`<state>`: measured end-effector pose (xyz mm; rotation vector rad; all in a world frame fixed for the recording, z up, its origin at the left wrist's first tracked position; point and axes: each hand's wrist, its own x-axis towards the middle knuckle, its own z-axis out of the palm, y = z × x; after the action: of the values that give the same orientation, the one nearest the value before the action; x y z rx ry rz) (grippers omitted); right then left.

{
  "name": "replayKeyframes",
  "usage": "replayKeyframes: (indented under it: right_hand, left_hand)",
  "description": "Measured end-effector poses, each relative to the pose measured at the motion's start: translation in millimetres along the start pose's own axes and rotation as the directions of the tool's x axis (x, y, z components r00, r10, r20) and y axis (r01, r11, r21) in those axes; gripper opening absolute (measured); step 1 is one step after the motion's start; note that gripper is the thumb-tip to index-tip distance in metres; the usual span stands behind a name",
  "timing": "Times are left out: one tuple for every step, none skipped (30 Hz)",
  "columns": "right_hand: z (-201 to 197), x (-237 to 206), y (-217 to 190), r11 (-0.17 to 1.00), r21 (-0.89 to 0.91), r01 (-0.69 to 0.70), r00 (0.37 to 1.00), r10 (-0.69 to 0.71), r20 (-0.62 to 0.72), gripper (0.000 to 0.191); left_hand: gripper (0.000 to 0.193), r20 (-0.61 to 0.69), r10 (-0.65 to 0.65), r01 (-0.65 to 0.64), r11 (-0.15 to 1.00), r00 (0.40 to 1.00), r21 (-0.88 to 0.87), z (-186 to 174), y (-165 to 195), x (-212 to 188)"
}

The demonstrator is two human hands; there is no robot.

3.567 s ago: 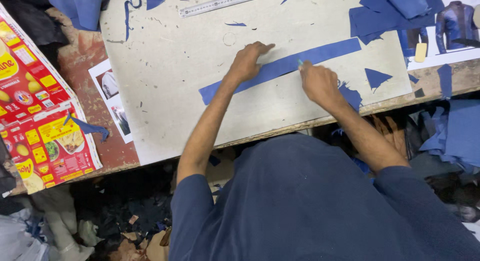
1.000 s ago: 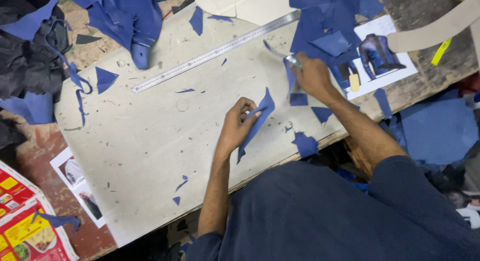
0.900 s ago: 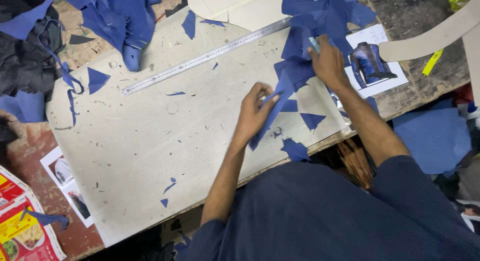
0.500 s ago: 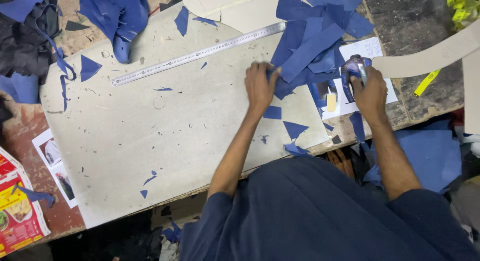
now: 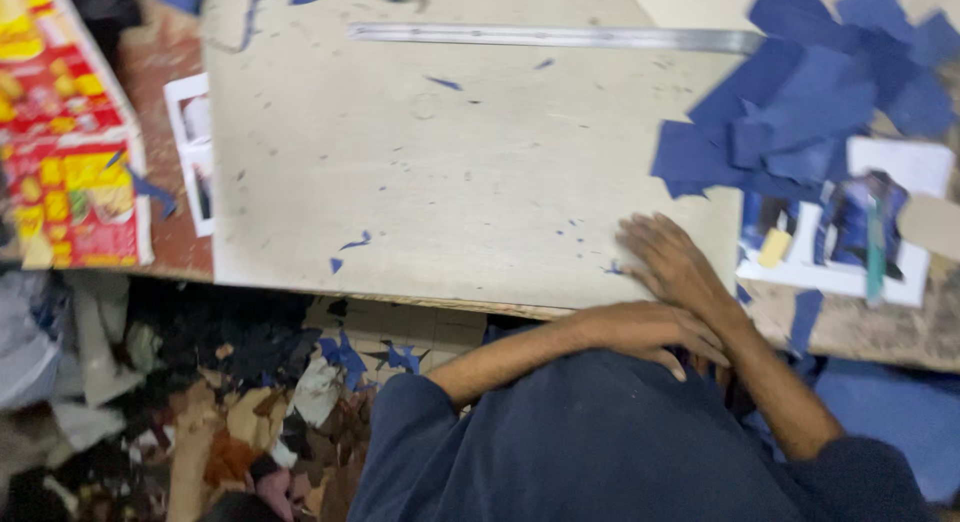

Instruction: The person cuts blue fabric into strips using a utility knife and a metal ruler on a cluttered workbench. They measure, mark, and cut the material, then fold and stack the resulting pieces.

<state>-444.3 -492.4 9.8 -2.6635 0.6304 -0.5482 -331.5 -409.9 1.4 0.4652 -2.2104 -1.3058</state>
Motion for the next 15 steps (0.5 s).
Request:
replayKeyframes:
  right_hand:
    - [5.4, 4.6, -16.0, 0.995, -0.070, 0.078, 0.996, -0.074, 0.049, 0.053]
    - [8.7, 8.1, -30.4, 0.999, -0.030, 0.040, 0.999, -0.040, -0.001, 0.049]
    - [10.5, 13.4, -41.2, 1.000, 0.010, -0.003, 0.999, 0.004, -0.045, 0.044]
    - [13.0, 21.1, -50.3, 0.996, 0.080, -0.032, 0.997, 0.038, -0.072, 0.041]
    - [14.3, 29.6, -57.9, 0.987, 0.144, -0.072, 0.992, 0.086, -0.095, 0.038]
    - [16.4, 41.5, -63.9, 0.972, 0.204, -0.118, 0.983, 0.144, -0.114, 0.036]
    - [21.5, 59.5, -68.5, 0.978, 0.190, -0.089, 0.986, 0.114, -0.125, 0.034]
    - [28.9, 82.4, -72.6, 0.983, 0.172, -0.061, 0.987, 0.086, -0.138, 0.033]
    - [36.3, 106.6, -78.0, 0.988, 0.152, -0.037, 0.987, 0.060, -0.151, 0.032]
    - [44.3, 131.9, -85.4, 0.988, 0.154, 0.011, 0.988, 0.013, -0.152, 0.033]
    - [55.3, 160.3, -95.3, 0.986, 0.157, 0.057, 0.988, -0.032, -0.154, 0.034]
    - [68.9, 190.9, -107.5, 0.981, 0.163, 0.101, 0.985, -0.076, -0.157, 0.035]
    - [82.9, 223.4, -120.6, 0.975, 0.170, 0.146, 0.981, -0.120, -0.153, 0.035]
    - [98.3, 256.1, -134.9, 0.966, 0.179, 0.188, 0.976, -0.162, -0.148, 0.034]
    - [115.5, 291.9, -150.1, 0.963, 0.154, 0.223, 0.970, -0.202, -0.136, 0.036]
  left_hand:
    - [0.060, -0.055, 0.038, -0.030, 0.990, 0.998, 0.135, -1.1, 9.0, -3.1]
    - [0.058, -0.099, 0.079, -0.050, 0.962, 0.992, 0.269, -3.9, 17.3, -8.4]
    - [0.053, -0.161, 0.071, -0.023, 0.960, 0.984, 0.279, -8.6, 24.7, -18.4]
    - [0.048, -0.217, 0.069, -0.005, 0.959, 0.974, 0.283, -12.8, 31.8, -29.2]
    - [0.043, -0.263, 0.077, 0.001, 0.959, 0.962, 0.283, -17.8, 37.4, -39.6]
    - [0.042, -0.289, 0.027, 0.059, 0.956, 0.957, 0.287, -22.4, 43.0, -52.6]
    - [0.041, -0.310, -0.018, 0.111, 0.951, 0.951, 0.287, -25.9, 49.2, -69.3]
    - [0.041, -0.327, -0.059, 0.158, 0.945, 0.943, 0.286, -29.6, 54.3, -86.5]
    - [0.040, -0.320, -0.091, 0.204, 0.917, 0.943, 0.342, -33.3, 59.0, -103.3]
    - [0.039, -0.315, -0.123, 0.249, 0.884, 0.941, 0.396, -36.7, 64.2, -120.6]
    - [0.039, -0.310, -0.159, 0.291, 0.846, 0.937, 0.447, -41.2, 68.7, -139.0]
    - [0.038, -0.339, -0.121, 0.256, 0.884, 0.933, 0.391, -47.3, 72.3, -159.1]
    - [0.036, -0.366, -0.085, 0.217, 0.917, 0.927, 0.335, -54.9, 75.9, -180.7]
    - [0.035, -0.395, -0.053, 0.174, 0.945, 0.917, 0.277, -62.3, 80.2, -203.3]
    - [0.034, -0.418, -0.080, 0.216, 0.932, 0.905, 0.291, -71.7, 85.1, -226.8]
